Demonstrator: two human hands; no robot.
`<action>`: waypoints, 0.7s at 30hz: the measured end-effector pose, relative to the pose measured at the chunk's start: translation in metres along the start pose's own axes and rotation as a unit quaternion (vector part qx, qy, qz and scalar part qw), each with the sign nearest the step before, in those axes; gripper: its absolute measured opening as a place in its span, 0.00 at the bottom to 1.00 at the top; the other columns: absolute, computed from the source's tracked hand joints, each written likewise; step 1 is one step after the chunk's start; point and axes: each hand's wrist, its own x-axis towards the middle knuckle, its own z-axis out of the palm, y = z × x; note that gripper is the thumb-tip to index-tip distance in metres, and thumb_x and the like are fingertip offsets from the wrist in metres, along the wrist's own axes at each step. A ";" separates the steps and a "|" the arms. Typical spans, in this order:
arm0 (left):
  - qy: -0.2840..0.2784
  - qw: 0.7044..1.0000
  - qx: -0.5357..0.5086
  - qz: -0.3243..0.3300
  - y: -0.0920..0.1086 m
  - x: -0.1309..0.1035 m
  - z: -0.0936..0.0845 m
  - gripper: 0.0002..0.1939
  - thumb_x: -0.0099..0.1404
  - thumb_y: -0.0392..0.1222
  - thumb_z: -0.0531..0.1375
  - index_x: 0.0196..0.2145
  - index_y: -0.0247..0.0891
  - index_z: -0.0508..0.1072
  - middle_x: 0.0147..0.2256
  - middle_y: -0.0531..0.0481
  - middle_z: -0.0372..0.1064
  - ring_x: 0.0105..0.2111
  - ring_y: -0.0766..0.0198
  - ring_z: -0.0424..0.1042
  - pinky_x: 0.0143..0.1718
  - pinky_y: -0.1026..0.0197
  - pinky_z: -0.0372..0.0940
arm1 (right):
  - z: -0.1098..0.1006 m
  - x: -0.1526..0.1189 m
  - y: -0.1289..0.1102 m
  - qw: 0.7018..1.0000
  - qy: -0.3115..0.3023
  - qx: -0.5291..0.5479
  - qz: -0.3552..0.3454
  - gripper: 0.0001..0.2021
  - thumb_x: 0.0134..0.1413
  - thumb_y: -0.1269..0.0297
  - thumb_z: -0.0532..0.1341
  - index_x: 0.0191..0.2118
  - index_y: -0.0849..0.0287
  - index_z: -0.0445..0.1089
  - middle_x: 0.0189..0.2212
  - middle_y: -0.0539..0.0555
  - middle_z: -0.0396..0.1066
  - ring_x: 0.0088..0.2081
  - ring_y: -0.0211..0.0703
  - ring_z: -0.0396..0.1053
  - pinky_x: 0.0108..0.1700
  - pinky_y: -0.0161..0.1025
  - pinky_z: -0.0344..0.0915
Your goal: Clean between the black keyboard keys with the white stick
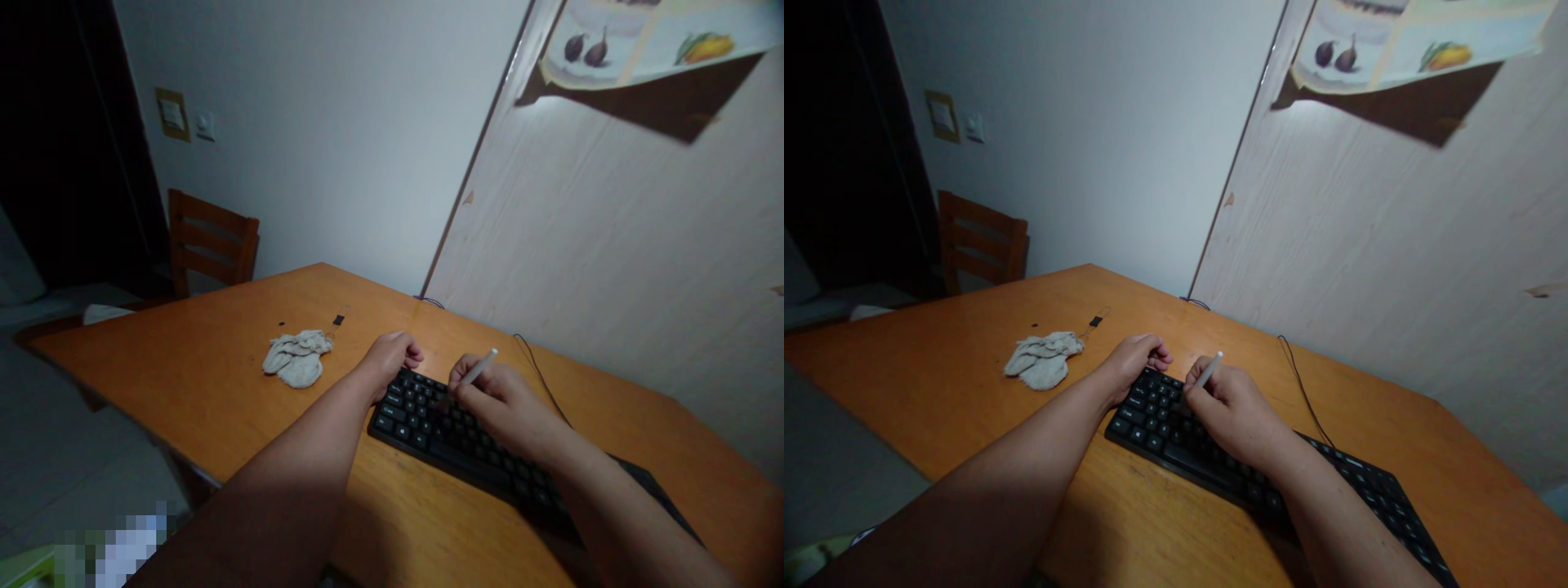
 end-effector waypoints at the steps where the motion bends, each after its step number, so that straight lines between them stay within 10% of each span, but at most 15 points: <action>1: 0.000 1.000 0.002 0.000 0.000 0.000 0.000 0.07 0.56 0.40 0.54 0.24 0.36 0.68 0.26 0.46 0.72 0.24 0.66 0.68 0.28 0.65 0.61 | 0.000 0.000 0.000 1.000 -0.005 0.003 -0.003 0.05 0.56 0.69 0.54 0.30 0.57 0.65 0.25 0.48 0.66 0.28 0.39 0.64 0.31 0.36 0.59; 21: 0.002 1.000 -0.002 0.000 0.000 0.001 0.001 0.07 0.56 0.39 0.54 0.24 0.36 0.68 0.26 0.47 0.71 0.24 0.66 0.68 0.27 0.65 0.61 | 0.037 -0.003 -0.011 0.989 -0.056 0.133 -0.027 0.08 0.62 0.59 0.56 0.36 0.58 0.67 0.26 0.48 0.63 0.29 0.37 0.60 0.32 0.35 0.58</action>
